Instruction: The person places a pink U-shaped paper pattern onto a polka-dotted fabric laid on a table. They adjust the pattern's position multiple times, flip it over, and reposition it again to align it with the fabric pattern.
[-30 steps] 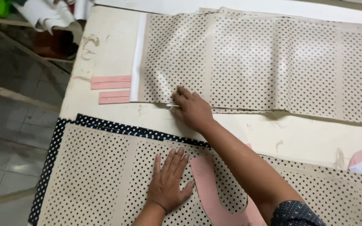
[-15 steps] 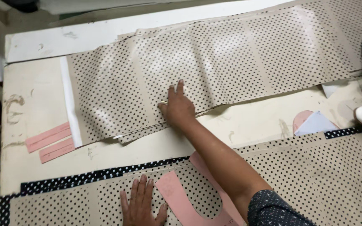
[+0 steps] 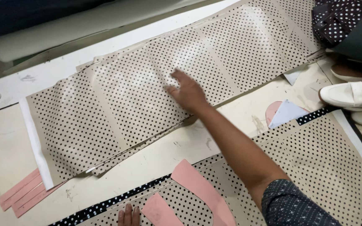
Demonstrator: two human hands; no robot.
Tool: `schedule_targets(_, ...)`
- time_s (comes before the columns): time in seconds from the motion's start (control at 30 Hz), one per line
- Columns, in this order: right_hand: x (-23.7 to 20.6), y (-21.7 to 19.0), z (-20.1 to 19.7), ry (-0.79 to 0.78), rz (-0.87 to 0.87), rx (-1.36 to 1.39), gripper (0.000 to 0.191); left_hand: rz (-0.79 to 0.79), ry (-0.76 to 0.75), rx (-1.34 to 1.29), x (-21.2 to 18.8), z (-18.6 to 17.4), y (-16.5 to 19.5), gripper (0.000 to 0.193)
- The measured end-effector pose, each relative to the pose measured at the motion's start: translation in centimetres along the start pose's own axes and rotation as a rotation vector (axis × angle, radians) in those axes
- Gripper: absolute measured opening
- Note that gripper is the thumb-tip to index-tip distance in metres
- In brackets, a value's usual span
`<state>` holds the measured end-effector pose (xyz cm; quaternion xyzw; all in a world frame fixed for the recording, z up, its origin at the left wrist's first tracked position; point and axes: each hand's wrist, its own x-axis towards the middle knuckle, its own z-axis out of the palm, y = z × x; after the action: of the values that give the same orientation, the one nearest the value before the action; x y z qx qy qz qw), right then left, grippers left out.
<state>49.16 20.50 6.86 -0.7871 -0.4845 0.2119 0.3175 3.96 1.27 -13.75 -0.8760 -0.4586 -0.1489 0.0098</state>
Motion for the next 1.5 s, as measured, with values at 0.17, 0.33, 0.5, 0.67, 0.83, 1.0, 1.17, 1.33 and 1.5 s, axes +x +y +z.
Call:
schedule_targets(0.17, 4.1, 9.7, -9.1, 0.175, 0.328, -0.299, 0.079, -0.020, -0.080, 0.050, 0.5, 1.3, -0.9, 0.087)
schedule_targets(0.33, 4.3, 13.7, -9.6, 0.085, 0.449, -0.480, 0.096, -0.031, -0.157, 0.104, 1.1, 2.1, -1.4, 0.087)
schedule_targets(0.5, 3.9, 12.5, -6.4, 0.079, 0.424, -0.490, 0.108, -0.039, -0.235, 0.147, 1.4, 2.8, -1.7, 0.087)
schedule_targets(0.67, 3.4, 9.6, -5.2, 0.056, 0.413, -0.482, 0.109, -0.057, -0.305, 0.188, 1.7, 2.8, -1.8, 0.087)
schedule_targets(0.83, 3.1, 7.8, -4.9, -0.006, 0.358, -0.491, 0.109, -0.068, -0.365, 0.213, 2.0, 2.4, -1.9, 0.087)
schedule_targets(1.0, 3.6, 11.1, -8.6, 0.016, 0.302, -0.261, 0.080, -0.075, -0.410, 0.231, 2.2, 2.1, -2.2, 0.087)
schedule_targets(1.17, -0.8, 20.0, -16.2, 0.803, 0.293, 0.059, 0.031, -0.087, -0.453, 0.254, 1.8, 2.0, -2.4, 0.087)
schedule_targets(1.33, -4.9, 24.7, -20.7, 0.568, 0.458, 0.166, 0.030, -0.097, -0.493, 0.271, 1.3, 1.8, -2.5, 0.087)
schedule_targets(1.5, -2.5, 24.4, -23.3, 0.579, 0.565, 0.165, 0.018, -0.106, -0.521, 0.283, 1.5, 1.8, -2.6, 0.087)
